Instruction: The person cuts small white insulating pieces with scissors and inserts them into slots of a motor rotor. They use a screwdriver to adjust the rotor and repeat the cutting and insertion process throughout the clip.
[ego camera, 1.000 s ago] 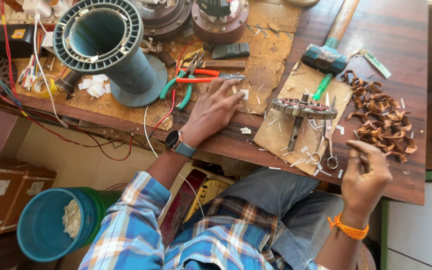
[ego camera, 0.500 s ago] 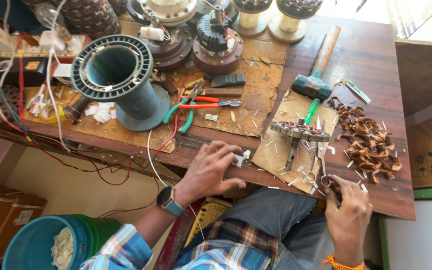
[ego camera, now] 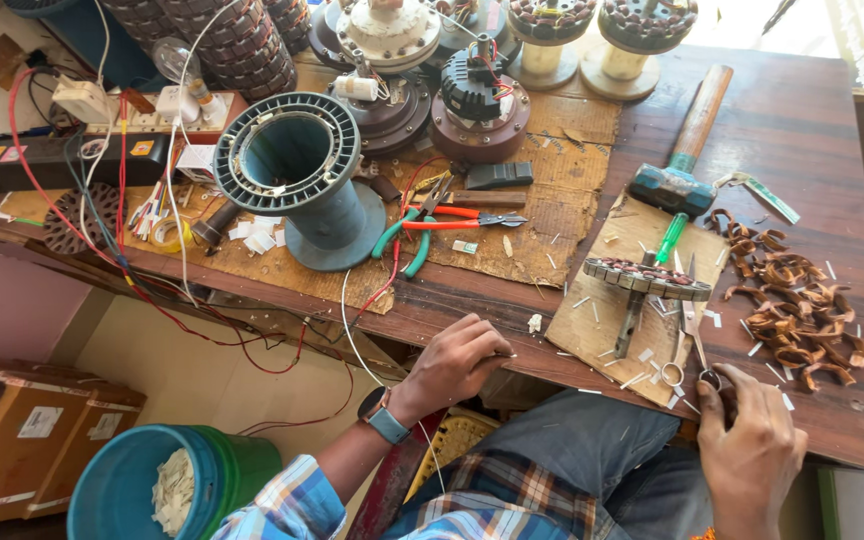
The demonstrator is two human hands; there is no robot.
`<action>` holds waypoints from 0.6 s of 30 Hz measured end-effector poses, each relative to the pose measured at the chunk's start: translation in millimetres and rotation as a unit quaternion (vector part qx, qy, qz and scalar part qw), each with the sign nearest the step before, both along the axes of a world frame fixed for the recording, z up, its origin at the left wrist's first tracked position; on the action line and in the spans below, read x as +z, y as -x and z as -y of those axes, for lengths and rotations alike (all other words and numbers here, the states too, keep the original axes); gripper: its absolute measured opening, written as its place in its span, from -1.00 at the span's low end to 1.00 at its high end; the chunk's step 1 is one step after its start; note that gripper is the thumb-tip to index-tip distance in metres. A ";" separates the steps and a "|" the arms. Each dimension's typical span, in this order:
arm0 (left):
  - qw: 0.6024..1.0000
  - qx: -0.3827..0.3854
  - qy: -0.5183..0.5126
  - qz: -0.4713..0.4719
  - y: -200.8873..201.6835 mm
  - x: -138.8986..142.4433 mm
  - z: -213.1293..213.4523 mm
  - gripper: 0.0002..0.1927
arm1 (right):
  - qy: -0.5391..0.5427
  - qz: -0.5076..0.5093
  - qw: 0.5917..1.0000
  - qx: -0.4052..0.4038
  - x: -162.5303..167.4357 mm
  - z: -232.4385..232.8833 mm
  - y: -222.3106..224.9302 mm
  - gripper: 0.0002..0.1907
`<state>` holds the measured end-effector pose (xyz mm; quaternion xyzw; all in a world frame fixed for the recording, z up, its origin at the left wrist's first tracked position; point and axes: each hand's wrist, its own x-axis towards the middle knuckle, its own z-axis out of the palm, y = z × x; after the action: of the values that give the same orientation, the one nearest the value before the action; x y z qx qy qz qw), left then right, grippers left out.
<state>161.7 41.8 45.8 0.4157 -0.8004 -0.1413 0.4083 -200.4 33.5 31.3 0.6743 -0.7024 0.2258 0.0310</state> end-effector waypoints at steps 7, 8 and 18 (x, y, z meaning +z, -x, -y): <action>0.998 -0.026 -0.059 -0.005 2.5 25.9 9.7 -0.85 | 0.041 -0.029 0.999 0.006 -6.2 9.0 -2.1 -0.53; 0.998 -0.027 -0.048 -0.004 4.6 28.4 12.1 -0.85 | 0.024 -0.036 0.999 -0.003 -9.5 11.4 -0.4 -0.59; 0.999 -0.021 -0.044 0.018 10.5 18.4 36.7 -0.81 | 0.092 -0.016 0.995 0.025 -46.8 10.0 33.5 -0.70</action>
<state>151.2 5.2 64.2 0.4192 -0.8090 -0.1776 0.3719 -234.0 23.5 -15.5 0.6895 -0.6609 0.2794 0.0989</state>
